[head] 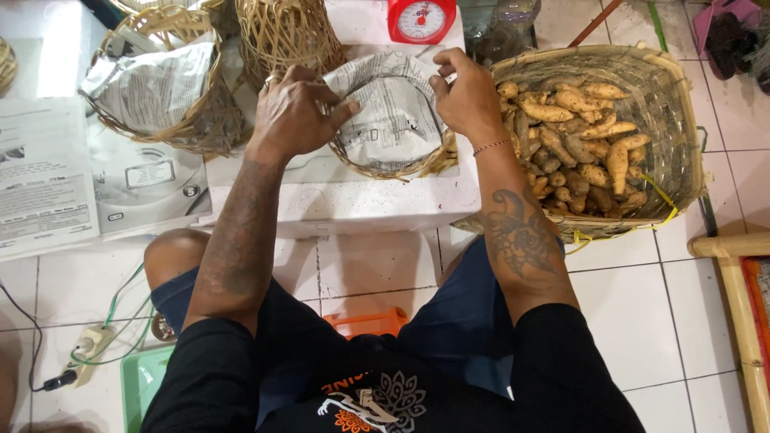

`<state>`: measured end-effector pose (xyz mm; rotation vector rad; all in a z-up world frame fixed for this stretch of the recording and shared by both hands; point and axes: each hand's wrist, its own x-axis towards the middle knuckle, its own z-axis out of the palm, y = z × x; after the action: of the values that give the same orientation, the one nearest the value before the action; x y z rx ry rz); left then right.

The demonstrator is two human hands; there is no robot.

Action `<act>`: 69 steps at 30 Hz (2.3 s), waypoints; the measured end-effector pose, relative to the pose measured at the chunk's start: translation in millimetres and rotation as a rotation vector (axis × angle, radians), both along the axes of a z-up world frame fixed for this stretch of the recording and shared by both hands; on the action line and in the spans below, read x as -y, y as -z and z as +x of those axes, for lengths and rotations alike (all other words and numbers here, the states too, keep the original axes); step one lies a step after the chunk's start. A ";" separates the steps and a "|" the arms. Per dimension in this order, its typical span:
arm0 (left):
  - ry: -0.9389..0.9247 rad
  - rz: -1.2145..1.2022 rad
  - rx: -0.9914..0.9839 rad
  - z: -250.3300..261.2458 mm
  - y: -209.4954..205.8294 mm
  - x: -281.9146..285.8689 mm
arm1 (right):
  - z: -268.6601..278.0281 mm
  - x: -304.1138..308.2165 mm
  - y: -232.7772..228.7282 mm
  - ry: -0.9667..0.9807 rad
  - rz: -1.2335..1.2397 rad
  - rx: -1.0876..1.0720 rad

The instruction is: Wrapping sweet potatoes in newspaper and placing them into woven baskets

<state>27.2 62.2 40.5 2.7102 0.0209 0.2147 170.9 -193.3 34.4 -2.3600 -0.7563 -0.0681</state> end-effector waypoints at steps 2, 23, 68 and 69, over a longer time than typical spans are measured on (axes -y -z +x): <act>0.009 -0.014 -0.078 -5.1 -8.1 5.4 | -1.8 3.0 -4.9 0.067 -0.069 -0.134; -0.177 -1.053 -0.216 22.2 -11.9 8.0 | -19.0 19.2 -20.5 0.283 0.293 -1.016; -0.087 -0.725 -0.123 142.5 -29.0 -1.9 | 34.1 29.5 6.5 0.197 0.415 -0.796; 0.035 -0.732 -0.055 139.9 -29.8 -5.1 | 36.2 30.6 0.6 0.260 0.477 -0.742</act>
<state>167.2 67.2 70.3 1.9842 0.0555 0.0939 207.1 -224.0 33.7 -1.8033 -0.0534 0.4450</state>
